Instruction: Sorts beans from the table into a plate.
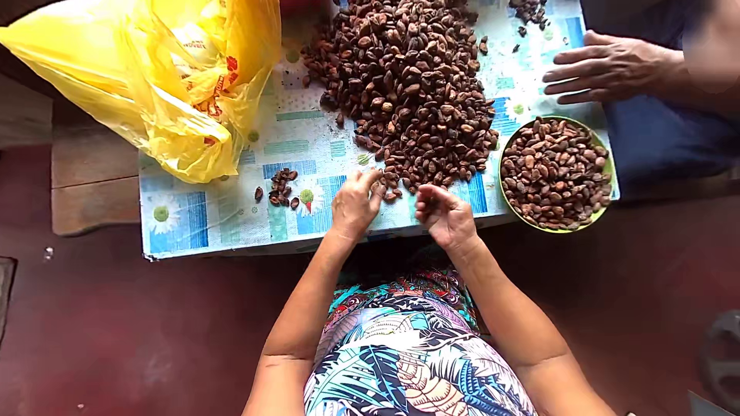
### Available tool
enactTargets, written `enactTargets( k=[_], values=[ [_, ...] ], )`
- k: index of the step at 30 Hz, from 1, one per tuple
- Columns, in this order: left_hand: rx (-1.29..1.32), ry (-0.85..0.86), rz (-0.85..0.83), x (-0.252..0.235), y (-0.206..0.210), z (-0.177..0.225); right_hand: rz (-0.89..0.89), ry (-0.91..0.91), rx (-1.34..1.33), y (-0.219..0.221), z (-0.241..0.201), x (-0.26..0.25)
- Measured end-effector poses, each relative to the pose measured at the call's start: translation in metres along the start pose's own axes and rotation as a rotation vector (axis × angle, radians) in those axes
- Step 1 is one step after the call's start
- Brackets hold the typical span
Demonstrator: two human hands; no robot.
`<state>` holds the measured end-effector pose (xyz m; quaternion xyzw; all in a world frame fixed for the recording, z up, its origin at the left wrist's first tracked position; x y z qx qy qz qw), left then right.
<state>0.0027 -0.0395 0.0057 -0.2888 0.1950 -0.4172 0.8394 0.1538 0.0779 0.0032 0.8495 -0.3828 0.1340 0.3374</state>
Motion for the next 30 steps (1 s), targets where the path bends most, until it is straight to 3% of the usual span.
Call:
enactTargets(
  k=[2, 6, 9, 13, 16, 19, 22, 25, 30],
  values=[
    [-0.064, -0.055, -0.03, -0.008, 0.001, -0.009, 0.059, -0.251, 0.371, -0.008, -0.006, -0.01],
    [-0.104, 0.071, -0.02, -0.005, 0.009, -0.01, -0.014, -0.75, 1.375, 0.011, -0.02, -0.025],
    [0.019, 0.034, -0.043, -0.001, 0.0, -0.02, -0.104, -0.797, 1.791, 0.037, -0.02, -0.041],
    [0.155, -0.04, 0.0, 0.003, -0.014, -0.029, -0.176, -0.764, 1.976, 0.051, -0.023, -0.054],
    [0.103, -0.052, -0.014, 0.0, -0.01, -0.027, -0.175, -0.786, 1.943, 0.044, -0.024, -0.053],
    [-0.01, -0.081, -0.034, -0.006, -0.003, -0.022, -0.098, -0.806, 1.693, 0.032, -0.034, -0.051],
    [-0.053, -0.117, -0.019, -0.009, 0.0, -0.018, -0.058, -0.607, 1.008, 0.015, -0.046, -0.036],
    [-0.047, -0.12, 0.002, -0.008, 0.001, -0.019, -0.136, -0.352, 0.333, -0.008, -0.043, -0.019],
    [-0.07, -0.163, -0.038, -0.012, -0.002, -0.017, -0.183, -0.082, 0.091, -0.028, -0.015, 0.002]
  ],
)
Point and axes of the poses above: each hand's wrist, its own x-axis away from the middle knuckle, its own y-axis out of the palm, z = x × y, the point moved 2 cm from there along -x, towards the middle knuckle, and after that the axes turned 6 degrees about x, right-handed, at the moved point
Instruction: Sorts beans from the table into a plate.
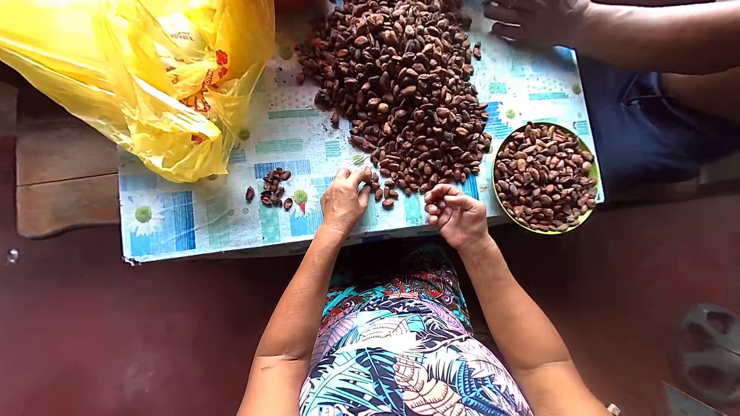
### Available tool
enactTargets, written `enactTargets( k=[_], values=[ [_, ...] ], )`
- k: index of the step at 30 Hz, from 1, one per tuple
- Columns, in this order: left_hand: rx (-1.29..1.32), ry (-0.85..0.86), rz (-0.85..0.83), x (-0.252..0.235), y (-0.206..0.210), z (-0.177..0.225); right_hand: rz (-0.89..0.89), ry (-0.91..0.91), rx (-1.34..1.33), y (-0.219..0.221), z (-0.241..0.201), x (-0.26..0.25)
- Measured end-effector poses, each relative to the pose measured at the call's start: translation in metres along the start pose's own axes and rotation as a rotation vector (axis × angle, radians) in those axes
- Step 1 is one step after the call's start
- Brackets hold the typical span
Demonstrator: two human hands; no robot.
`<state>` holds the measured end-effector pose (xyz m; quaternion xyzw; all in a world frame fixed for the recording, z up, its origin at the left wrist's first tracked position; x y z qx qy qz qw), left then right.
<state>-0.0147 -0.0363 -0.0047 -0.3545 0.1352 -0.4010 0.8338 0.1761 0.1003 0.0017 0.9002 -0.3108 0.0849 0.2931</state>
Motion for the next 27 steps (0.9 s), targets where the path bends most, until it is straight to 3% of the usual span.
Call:
enactTargets(
  k=[3, 6, 9, 12, 18, 22, 24, 27],
  values=[
    [0.138, 0.016, 0.005, -0.001, -0.005, -0.004, 0.021, 0.131, -0.115, 0.014, 0.014, 0.003],
    [0.315, 0.16, 0.08, 0.016, -0.006, 0.006, 0.069, 0.269, -0.164, 0.04, 0.024, 0.007],
    [0.184, 0.355, 0.02, 0.048, 0.003, 0.035, 0.1, 0.324, -0.309, 0.058, 0.034, 0.007],
    [0.022, 0.44, 0.071, 0.058, 0.013, 0.041, 0.131, 0.304, -0.345, 0.061, 0.039, 0.01],
    [-0.026, 0.456, 0.069, 0.057, 0.015, 0.045, 0.121, 0.218, -0.309, 0.057, 0.04, 0.016],
    [0.218, 0.462, -0.003, 0.05, 0.015, 0.034, 0.133, 0.161, -0.337, 0.047, 0.034, 0.013],
    [0.253, 0.422, 0.042, 0.043, 0.002, 0.018, 0.117, 0.121, -0.286, 0.036, 0.027, 0.013],
    [0.097, 0.264, 0.191, 0.034, -0.028, -0.013, 0.15, 0.077, -0.214, 0.014, 0.018, 0.013]
  ],
)
Point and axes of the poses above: each hand's wrist, its own x-axis away from the middle knuckle, its own y-axis out of the palm, z = x × y, the point moved 2 cm from there along -x, towards the middle knuckle, and after that the axes turned 6 degrees about x, right-handed, at the moved point
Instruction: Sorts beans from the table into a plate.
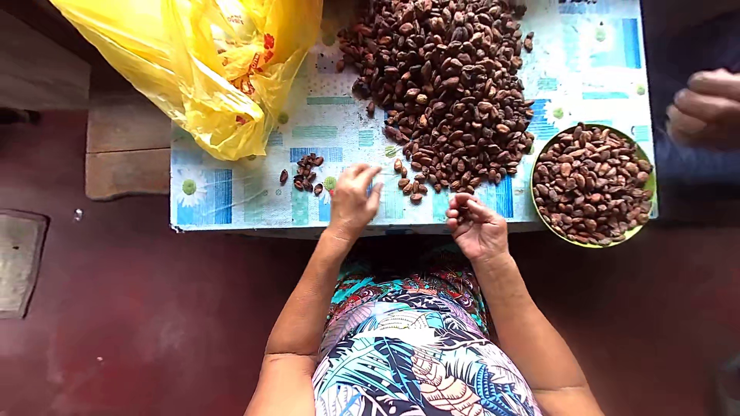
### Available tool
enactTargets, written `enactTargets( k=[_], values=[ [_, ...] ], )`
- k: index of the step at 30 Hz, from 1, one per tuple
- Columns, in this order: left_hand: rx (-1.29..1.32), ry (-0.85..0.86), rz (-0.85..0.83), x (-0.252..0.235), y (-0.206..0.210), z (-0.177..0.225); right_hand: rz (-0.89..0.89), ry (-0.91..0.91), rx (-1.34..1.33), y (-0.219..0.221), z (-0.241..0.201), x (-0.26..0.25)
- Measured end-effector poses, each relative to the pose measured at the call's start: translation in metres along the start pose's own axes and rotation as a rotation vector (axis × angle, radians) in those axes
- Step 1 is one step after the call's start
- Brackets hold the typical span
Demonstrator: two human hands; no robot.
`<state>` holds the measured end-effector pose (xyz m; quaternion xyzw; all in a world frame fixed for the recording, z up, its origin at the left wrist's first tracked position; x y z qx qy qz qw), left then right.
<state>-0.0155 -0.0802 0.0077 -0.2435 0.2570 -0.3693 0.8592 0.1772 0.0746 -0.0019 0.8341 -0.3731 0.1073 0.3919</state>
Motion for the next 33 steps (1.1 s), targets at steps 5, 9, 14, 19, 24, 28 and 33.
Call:
enactTargets(
  k=[5, 9, 14, 19, 24, 28, 33],
  values=[
    [-0.21, -0.177, 0.032, 0.002, -0.042, -0.035, 0.062, -0.083, 0.059, -0.018, -0.016, -0.001],
    [-0.205, -0.183, 0.113, 0.001, -0.043, -0.037, 0.082, -0.072, 0.032, -0.021, -0.017, 0.003],
    [-0.034, 0.035, -0.096, -0.015, 0.012, -0.001, 0.065, 0.019, -0.014, -0.017, -0.009, 0.004],
    [-0.194, 0.072, -0.195, -0.037, 0.043, 0.0, -0.037, -0.128, 0.641, 0.0, -0.013, -0.003],
    [-0.254, -0.057, -0.213, -0.039, 0.027, -0.008, -0.082, -0.558, 1.695, 0.025, -0.01, -0.015],
    [-0.232, -0.077, -0.138, -0.034, 0.018, -0.015, -0.089, -0.702, 1.925, 0.04, 0.013, -0.024],
    [-0.107, -0.103, -0.014, -0.035, 0.016, -0.023, -0.018, -0.731, 1.889, 0.043, 0.019, -0.039]
  ],
)
Point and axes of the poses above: each hand's wrist, its own x-axis away from the middle knuckle, its own y-axis out of the palm, z = x × y, the point moved 2 cm from there along -x, towards the middle knuckle, and after that the axes turned 6 degrees about x, right-handed, at the moved point
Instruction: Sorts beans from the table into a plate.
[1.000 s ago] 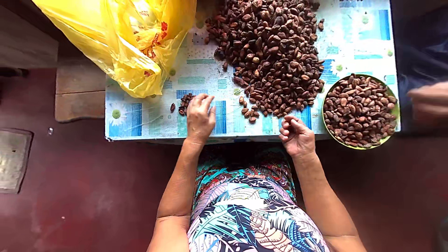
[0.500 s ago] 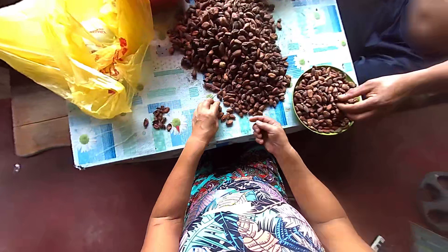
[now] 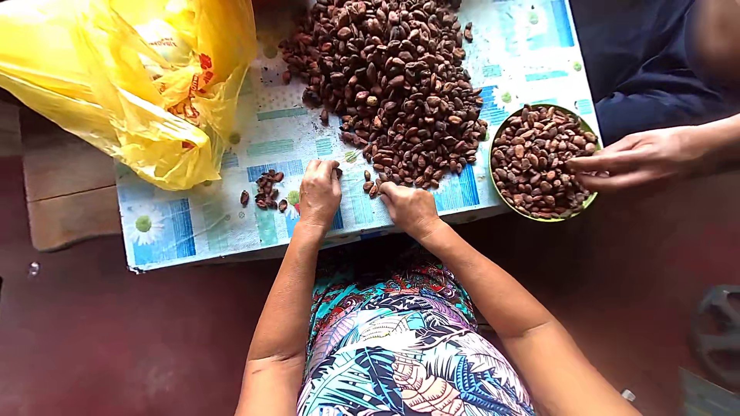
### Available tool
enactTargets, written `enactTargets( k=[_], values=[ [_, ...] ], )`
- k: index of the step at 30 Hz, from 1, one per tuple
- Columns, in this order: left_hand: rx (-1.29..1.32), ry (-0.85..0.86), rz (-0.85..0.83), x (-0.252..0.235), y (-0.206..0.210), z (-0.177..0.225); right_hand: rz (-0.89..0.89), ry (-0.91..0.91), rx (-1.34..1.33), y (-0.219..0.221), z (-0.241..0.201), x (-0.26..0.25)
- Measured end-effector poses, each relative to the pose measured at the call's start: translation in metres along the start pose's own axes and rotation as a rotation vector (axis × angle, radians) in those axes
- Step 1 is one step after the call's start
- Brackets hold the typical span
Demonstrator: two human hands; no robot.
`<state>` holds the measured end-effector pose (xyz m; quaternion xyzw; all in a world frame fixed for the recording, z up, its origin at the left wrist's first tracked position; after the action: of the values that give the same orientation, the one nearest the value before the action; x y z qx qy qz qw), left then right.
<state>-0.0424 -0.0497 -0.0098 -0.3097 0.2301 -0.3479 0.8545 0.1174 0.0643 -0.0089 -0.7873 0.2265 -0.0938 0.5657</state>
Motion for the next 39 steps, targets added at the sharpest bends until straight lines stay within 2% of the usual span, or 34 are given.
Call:
enactTargets(
  k=[2, 3, 5, 7, 8, 10, 11, 13, 15, 17, 18, 20, 23, 26, 28, 31, 32, 34, 35, 37, 39],
  values=[
    [0.246, -0.165, 0.017, -0.002, -0.006, -0.001, -0.036, 0.107, -0.285, -0.01, 0.012, -0.006],
    [0.463, -0.299, 0.025, -0.003, -0.009, -0.001, -0.03, 0.193, -0.533, -0.015, 0.02, -0.008],
    [1.089, -0.594, 0.057, -0.003, -0.013, 0.0, -0.035, 0.458, -1.212, -0.025, 0.032, -0.005],
    [1.562, -0.776, 0.029, -0.002, -0.015, 0.001, -0.072, 0.611, -1.647, -0.032, 0.048, 0.001],
    [1.652, -0.839, 0.017, -0.002, -0.016, 0.002, -0.073, 0.627, -1.746, -0.034, 0.057, 0.004],
    [1.591, -0.874, -0.033, -0.001, -0.016, 0.006, -0.034, 0.628, -1.786, -0.039, 0.071, 0.009],
    [1.488, -0.829, -0.072, -0.001, -0.014, 0.008, 0.002, 0.642, -1.773, -0.042, 0.076, 0.01],
    [1.145, -0.614, -0.129, 0.001, -0.006, 0.012, 0.102, 0.686, -1.613, -0.049, 0.084, 0.012],
    [0.603, -0.312, -0.174, 0.005, -0.002, 0.014, 0.181, 0.623, -1.089, -0.051, 0.093, 0.014],
    [0.155, -0.156, -0.24, 0.01, 0.006, 0.023, 0.064, 0.475, -0.477, -0.055, 0.096, 0.017],
    [0.029, -0.146, -0.261, 0.013, 0.01, 0.03, -0.03, 0.424, -0.305, -0.055, 0.09, 0.017],
    [-0.104, -0.121, -0.257, 0.018, 0.017, 0.038, -0.164, 0.38, -0.085, -0.05, 0.072, 0.018],
    [-0.144, -0.074, -0.246, 0.018, 0.021, 0.04, -0.203, 0.367, 0.115, -0.046, 0.051, 0.019],
    [-0.165, -0.069, -0.293, 0.016, 0.019, 0.041, -0.264, 0.376, 0.198, -0.046, 0.044, 0.015],
    [-0.163, -0.104, -0.343, 0.013, 0.016, 0.041, -0.274, 0.381, 0.145, -0.046, 0.049, 0.014],
    [-0.087, -0.153, -0.39, 0.011, 0.012, 0.037, -0.172, 0.373, -0.249, -0.048, 0.076, 0.016],
    [-0.059, -0.168, -0.391, 0.011, 0.011, 0.036, -0.08, 0.36, -0.485, -0.048, 0.085, 0.019],
    [-0.038, -0.178, -0.376, 0.012, 0.011, 0.037, 0.038, 0.32, -1.27, -0.047, 0.092, 0.027],
    [-0.055, -0.153, -0.351, 0.014, 0.013, 0.039, 0.04, 0.221, -1.665, -0.048, 0.093, 0.031],
    [-0.125, -0.093, -0.312, 0.016, 0.02, 0.046, 0.026, -0.054, -2.217, -0.045, 0.092, 0.034],
    [-0.193, -0.05, -0.301, 0.018, 0.03, 0.051, 0.068, -0.264, -2.51, -0.038, 0.088, 0.03]
  ],
)
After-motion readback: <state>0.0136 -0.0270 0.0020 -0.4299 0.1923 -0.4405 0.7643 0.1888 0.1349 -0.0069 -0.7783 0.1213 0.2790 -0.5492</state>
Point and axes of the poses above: each hand's wrist, its own x-axis away from the middle knuckle, its own y-axis out of the palm, z = x × y, the point moved 2 cm from there along -x, towards the middle knuckle, and after that the axes turned 6 degrees about x, right-handed, at the moved point
